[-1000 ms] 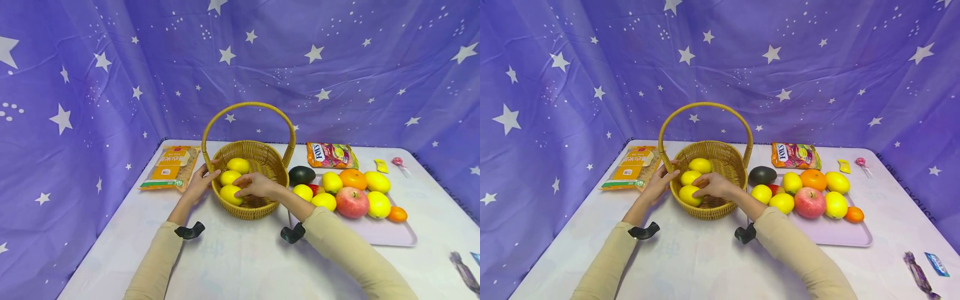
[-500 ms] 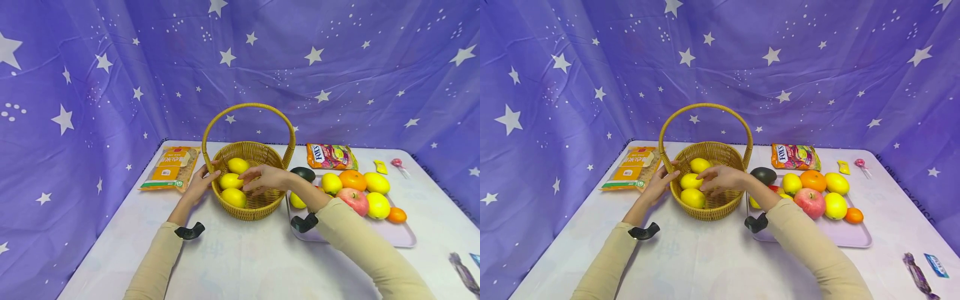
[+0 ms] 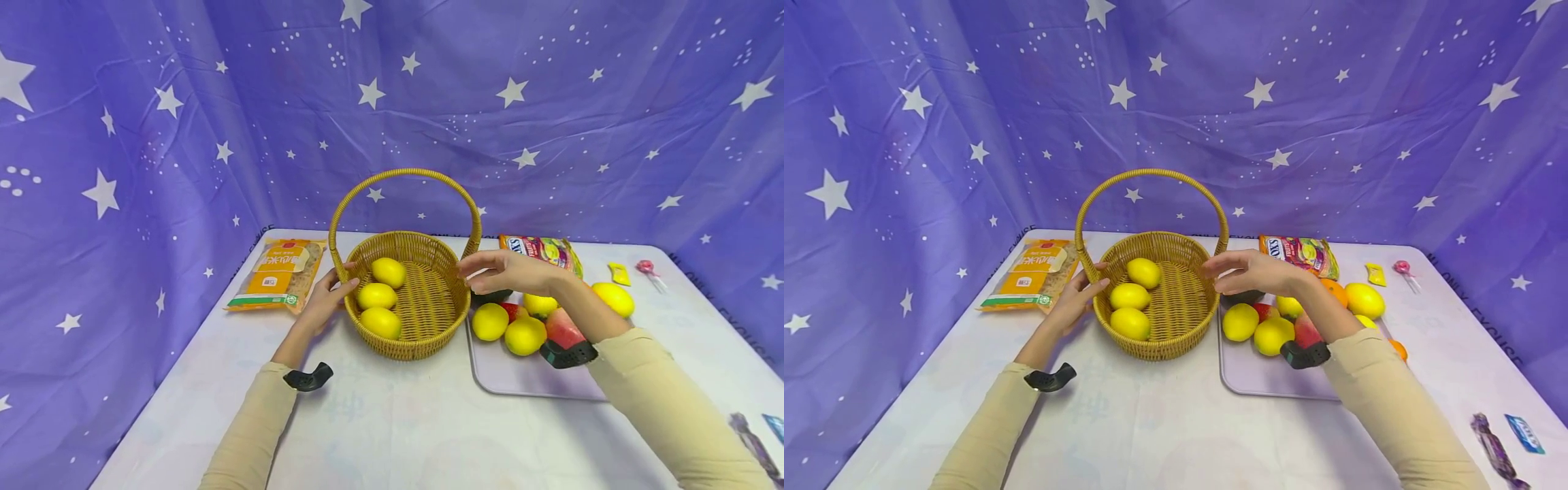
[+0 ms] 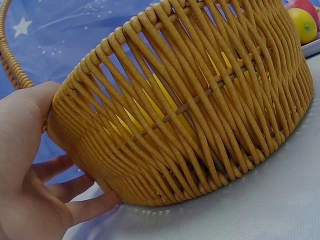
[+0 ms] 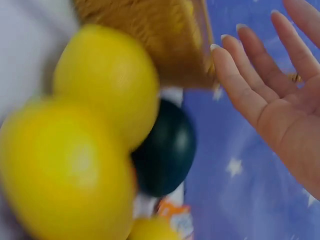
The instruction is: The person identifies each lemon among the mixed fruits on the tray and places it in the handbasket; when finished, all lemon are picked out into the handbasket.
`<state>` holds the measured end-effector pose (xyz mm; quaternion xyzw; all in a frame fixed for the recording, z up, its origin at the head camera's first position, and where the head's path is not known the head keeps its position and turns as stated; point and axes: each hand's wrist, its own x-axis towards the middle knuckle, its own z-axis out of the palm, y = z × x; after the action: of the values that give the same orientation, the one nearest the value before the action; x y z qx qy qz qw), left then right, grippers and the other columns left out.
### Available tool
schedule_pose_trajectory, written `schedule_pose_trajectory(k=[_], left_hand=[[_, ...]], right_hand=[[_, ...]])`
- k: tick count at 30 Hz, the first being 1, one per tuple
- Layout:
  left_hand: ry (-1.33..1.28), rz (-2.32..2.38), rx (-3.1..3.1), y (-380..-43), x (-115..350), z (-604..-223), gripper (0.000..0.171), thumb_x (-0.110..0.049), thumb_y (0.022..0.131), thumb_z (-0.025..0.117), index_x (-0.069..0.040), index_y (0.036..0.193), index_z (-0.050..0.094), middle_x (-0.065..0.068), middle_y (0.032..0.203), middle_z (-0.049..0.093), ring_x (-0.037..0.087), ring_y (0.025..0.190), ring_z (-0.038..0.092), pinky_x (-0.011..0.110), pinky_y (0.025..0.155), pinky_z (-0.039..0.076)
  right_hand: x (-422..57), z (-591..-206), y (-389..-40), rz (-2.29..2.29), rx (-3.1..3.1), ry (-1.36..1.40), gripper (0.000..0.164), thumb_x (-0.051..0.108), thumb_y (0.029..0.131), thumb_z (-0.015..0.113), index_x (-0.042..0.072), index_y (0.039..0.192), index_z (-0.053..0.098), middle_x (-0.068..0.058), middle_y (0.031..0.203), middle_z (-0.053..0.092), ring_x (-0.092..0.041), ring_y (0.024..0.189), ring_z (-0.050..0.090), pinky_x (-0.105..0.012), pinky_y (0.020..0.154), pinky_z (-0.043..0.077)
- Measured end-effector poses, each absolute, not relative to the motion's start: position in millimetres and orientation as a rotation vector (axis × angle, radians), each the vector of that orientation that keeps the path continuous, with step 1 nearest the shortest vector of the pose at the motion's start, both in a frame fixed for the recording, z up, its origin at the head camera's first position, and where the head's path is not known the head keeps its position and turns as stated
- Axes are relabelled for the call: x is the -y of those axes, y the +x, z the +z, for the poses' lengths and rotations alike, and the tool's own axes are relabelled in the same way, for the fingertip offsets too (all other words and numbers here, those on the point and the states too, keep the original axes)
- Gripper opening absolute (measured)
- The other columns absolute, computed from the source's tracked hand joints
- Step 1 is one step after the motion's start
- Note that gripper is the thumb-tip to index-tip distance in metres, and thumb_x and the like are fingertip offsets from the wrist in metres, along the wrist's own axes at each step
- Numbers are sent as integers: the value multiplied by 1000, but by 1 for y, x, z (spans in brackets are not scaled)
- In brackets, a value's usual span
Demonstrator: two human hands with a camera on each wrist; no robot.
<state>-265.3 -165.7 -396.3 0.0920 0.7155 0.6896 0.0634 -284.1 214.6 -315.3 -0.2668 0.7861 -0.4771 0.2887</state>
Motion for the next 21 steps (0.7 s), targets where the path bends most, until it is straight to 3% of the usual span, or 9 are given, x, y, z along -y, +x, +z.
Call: schedule_pose_trajectory(k=[8, 14, 21], left_hand=[[273, 2103, -2188, -278, 169, -416, 50, -20, 100, 56, -9, 146, 39, 19, 148, 34, 41, 120, 49, 40, 81, 55], [263, 2106, -2186, -277, 168, -416, 50, -20, 100, 56, -9, 146, 40, 18, 148, 34, 40, 119, 49, 39, 81, 55], [263, 2091, -2209, -277, 167, -415, 51, -23, 100, 56, -9, 146, 39, 18, 148, 34, 41, 121, 47, 39, 82, 55]], right_hand=[[-247, -346, -284, -1307, -2033, -571, 59, 12, 94, 65, -7, 142, 39, -27, 145, 38, -42, 132, 37, -33, 100, 44], [-248, -351, -281, -1173, -2110, -616, 55, 15, 89, 72, -3, 136, 50, -22, 140, 47, -39, 129, 43, -36, 94, 49], [-245, -352, -278, -981, -2175, -719, 50, 14, 85, 75, 4, 131, 58, -12, 132, 57, -32, 121, 51, -46, 103, 40]])
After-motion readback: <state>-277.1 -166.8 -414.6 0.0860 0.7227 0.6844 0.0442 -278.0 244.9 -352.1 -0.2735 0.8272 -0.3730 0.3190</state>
